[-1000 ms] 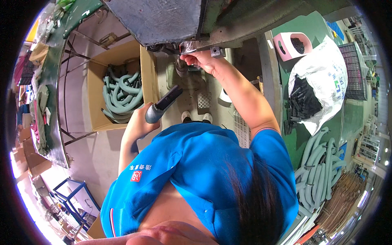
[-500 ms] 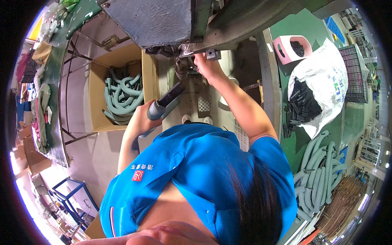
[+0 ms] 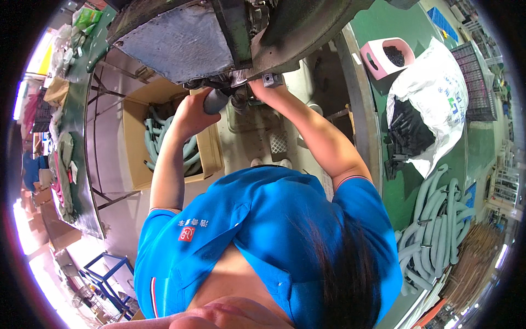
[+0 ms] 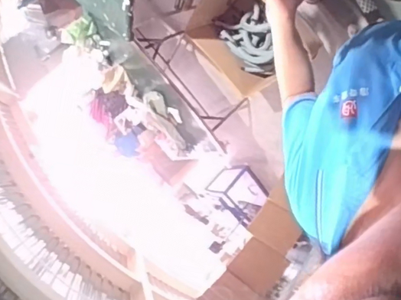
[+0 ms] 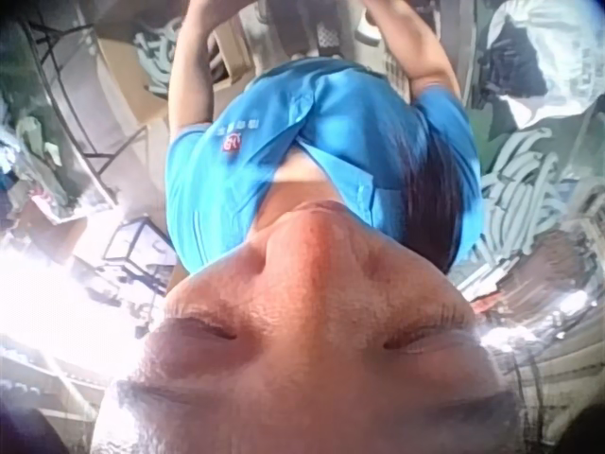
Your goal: The person repeatedly picks up gray foam-covered cables and black plastic connectors from a workbench, inserts the connectors into the cable ends, and uses a handheld tool to crimp or secure them. The finished assemblies are placed into a cardboard box.
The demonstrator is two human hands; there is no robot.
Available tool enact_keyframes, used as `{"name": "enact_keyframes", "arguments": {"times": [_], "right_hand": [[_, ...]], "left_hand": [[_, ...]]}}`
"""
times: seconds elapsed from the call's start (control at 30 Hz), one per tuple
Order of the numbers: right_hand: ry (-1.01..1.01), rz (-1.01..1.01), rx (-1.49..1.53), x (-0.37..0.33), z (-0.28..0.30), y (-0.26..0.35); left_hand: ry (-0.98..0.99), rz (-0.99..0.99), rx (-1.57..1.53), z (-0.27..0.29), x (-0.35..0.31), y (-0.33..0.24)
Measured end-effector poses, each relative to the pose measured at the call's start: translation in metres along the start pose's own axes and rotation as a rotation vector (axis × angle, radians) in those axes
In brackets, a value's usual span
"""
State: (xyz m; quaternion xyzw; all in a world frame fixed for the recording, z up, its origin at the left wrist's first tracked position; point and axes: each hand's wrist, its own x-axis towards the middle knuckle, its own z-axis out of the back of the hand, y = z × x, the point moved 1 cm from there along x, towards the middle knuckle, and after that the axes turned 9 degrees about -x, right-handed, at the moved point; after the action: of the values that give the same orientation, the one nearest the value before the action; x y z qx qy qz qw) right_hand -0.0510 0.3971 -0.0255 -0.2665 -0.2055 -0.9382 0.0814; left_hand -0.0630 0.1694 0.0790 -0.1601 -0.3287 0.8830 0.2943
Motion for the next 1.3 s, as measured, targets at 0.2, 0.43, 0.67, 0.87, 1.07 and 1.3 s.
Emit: {"name": "enact_keyframes", "arguments": {"times": [0.2,0.43,0.67,0.87,1.07,1.3], "right_hand": [[-0.031,-0.227,0.198,0.017,0.01,0.014],[0.325,-0.551,0.292,-0.011,-0.023,-0.02],[0.196,-0.77,0.391,-0.012,0.004,0.016],[0.144,-0.807,0.494,-0.012,0.016,0.031],[0.209,-0.74,0.311,-0.011,0.02,0.031],[0.192,-0.764,0.318,-0.009,0.026,0.038]], "left_hand": [[0.386,0.226,-0.443,0.0,0.015,0.019],[0.292,0.131,-0.438,-0.018,0.017,0.036],[-0.072,-0.161,-0.004,-0.014,-0.027,0.079],[-0.092,-0.224,0.094,-0.009,-0.019,0.087],[-0.1,-0.196,0.198,-0.012,-0.015,0.089],[-0.105,-0.215,0.184,-0.009,-0.015,0.084]]}}
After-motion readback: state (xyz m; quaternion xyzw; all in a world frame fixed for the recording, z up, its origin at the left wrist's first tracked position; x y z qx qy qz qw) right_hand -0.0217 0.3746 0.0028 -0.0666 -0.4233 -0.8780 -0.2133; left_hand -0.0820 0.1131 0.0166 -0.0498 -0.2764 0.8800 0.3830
